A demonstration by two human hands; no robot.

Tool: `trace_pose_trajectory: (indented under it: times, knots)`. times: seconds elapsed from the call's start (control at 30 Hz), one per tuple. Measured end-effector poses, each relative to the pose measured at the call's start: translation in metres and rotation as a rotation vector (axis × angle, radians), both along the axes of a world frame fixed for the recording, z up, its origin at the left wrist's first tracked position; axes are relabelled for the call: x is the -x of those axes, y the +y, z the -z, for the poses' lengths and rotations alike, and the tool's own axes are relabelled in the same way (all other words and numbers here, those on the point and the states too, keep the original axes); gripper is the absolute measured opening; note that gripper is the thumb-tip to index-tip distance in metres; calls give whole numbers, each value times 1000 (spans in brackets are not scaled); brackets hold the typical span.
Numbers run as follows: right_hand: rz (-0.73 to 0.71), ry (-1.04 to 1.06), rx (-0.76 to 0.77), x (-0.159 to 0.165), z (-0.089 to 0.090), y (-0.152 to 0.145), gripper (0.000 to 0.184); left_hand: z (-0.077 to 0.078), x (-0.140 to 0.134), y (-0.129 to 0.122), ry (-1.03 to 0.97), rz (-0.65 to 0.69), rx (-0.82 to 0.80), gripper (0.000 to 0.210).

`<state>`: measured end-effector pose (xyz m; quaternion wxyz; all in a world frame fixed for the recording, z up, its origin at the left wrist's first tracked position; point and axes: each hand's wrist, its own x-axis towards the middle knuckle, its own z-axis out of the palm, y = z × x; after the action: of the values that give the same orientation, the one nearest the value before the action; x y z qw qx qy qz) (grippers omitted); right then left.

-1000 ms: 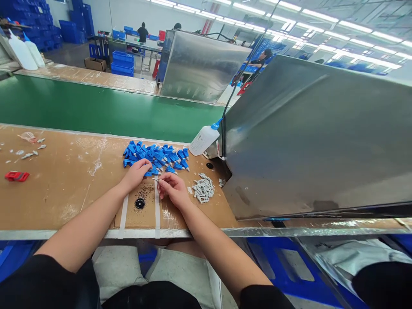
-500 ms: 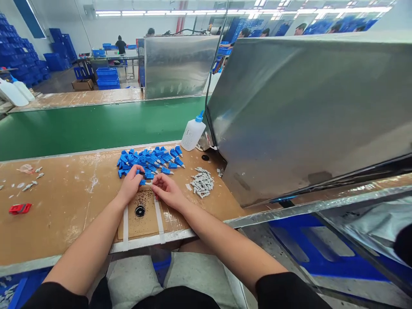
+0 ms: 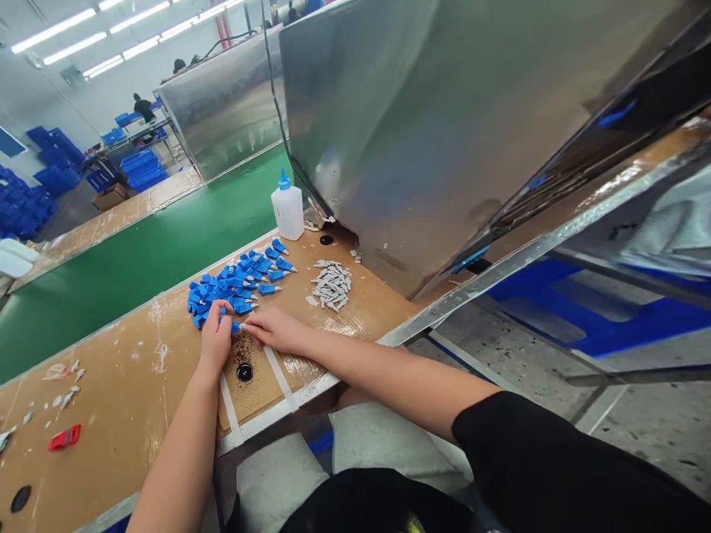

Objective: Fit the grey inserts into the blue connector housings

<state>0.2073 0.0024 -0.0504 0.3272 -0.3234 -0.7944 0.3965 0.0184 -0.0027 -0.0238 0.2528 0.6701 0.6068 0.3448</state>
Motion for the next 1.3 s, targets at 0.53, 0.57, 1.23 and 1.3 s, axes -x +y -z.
trace_pose_trajectory:
  times: [0.53, 0.57, 1.23, 1.3]
  knots:
    - [185, -270, -139, 4, 4, 1, 31, 1, -15, 3, 66, 35, -74, 10]
    - [183, -271, -139, 4, 5, 1, 31, 1, -15, 4, 78, 29, -75, 10]
    - [339, -81, -21, -41, -28, -2, 32, -32, -9, 34, 758, 71, -372, 27]
    - [463, -208, -121, -75, -34, -8, 27, -34, -8, 43, 904, 107, -443, 30]
